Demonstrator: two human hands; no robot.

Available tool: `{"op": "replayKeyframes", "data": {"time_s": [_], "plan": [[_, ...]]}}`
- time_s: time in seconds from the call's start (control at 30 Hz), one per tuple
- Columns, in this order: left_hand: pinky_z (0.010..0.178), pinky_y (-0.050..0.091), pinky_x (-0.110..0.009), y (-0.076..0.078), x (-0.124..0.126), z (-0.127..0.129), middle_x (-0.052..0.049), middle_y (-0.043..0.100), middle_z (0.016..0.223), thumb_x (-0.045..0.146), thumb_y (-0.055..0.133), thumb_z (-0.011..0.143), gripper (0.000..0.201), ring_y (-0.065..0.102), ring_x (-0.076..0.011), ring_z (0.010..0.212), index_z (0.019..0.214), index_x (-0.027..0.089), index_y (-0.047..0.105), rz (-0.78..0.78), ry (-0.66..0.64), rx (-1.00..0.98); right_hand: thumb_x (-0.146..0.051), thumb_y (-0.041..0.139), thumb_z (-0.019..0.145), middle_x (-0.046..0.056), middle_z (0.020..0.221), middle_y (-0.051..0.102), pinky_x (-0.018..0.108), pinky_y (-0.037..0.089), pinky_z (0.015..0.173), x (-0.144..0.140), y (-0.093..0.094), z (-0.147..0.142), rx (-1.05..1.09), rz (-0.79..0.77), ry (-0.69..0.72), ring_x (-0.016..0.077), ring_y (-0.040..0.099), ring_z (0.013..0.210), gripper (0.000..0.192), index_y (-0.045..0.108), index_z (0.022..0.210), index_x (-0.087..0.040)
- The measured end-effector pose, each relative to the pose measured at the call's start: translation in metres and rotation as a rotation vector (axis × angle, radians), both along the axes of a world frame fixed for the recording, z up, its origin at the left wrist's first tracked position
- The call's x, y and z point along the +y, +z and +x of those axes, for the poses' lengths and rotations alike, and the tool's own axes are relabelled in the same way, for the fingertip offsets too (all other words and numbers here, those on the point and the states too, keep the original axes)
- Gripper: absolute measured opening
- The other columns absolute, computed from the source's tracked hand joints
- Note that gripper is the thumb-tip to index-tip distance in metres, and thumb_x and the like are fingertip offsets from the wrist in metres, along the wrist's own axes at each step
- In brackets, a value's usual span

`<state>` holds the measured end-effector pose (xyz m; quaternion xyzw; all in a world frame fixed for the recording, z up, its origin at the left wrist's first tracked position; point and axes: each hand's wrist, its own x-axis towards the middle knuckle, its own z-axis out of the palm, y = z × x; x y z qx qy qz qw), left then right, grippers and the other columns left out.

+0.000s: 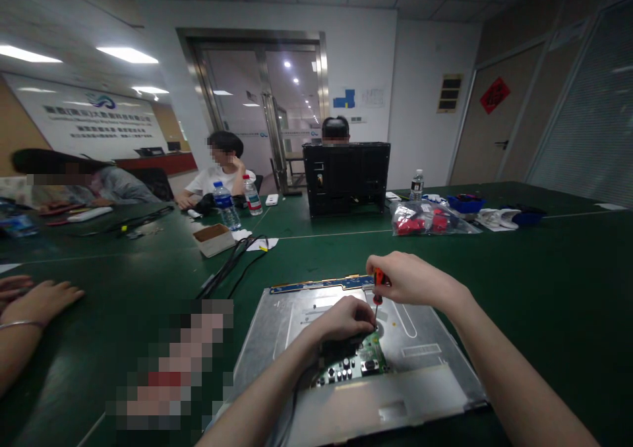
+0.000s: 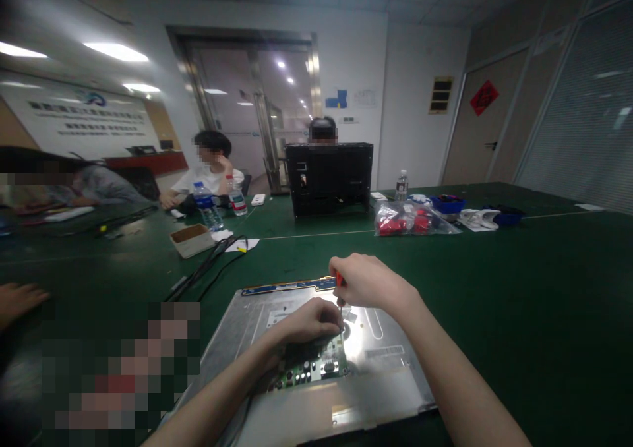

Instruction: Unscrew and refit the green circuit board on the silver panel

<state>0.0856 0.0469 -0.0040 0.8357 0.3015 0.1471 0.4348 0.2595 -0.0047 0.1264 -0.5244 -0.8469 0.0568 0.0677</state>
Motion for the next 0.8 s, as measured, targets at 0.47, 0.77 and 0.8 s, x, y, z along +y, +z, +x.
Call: {"op": "replayKeyframes", "data": {"time_s": [0.47,0.77,0.8], "plan": [[0.062,0.042,-0.020,-0.0004,-0.0010,0.0006,0.002,0.064,0.067,0.010,0.061,0.067,0.012,0.056,-0.0134,0.063,0.074,0.013,0.070,-0.002,0.010,-0.014,-0.028,0.056,0.078,0.004,0.088,0.067,0.027,0.035,0.059,-0.0015,-0.0024,0.0002,0.012,0.052,0.037,0.0202,0.060,0.078,0.020,0.058,0.097,-0.023],[0.065,0.043,-0.021,-0.0017,0.0000,0.0002,0.001,0.067,0.072,0.009,0.059,0.067,0.016,0.058,-0.0141,0.067,0.077,0.013,0.070,-0.001,-0.003,-0.002,-0.037,0.058,0.077,0.006,0.091,0.067,0.026,0.034,0.058,-0.0033,-0.0008,0.0011,-0.001,0.004,0.051,0.0224,0.060,0.081,0.028,0.058,0.101,-0.023],[0.065,0.043,-0.021,-0.0020,-0.0001,0.0000,0.001,0.067,0.072,0.009,0.059,0.067,0.016,0.058,-0.0141,0.067,0.078,0.013,0.070,-0.003,-0.002,0.001,-0.034,0.059,0.075,0.006,0.092,0.067,0.026,0.035,0.059,-0.0032,-0.0017,0.0020,0.009,-0.005,0.071,0.0222,0.060,0.081,0.029,0.057,0.102,-0.023]]}}
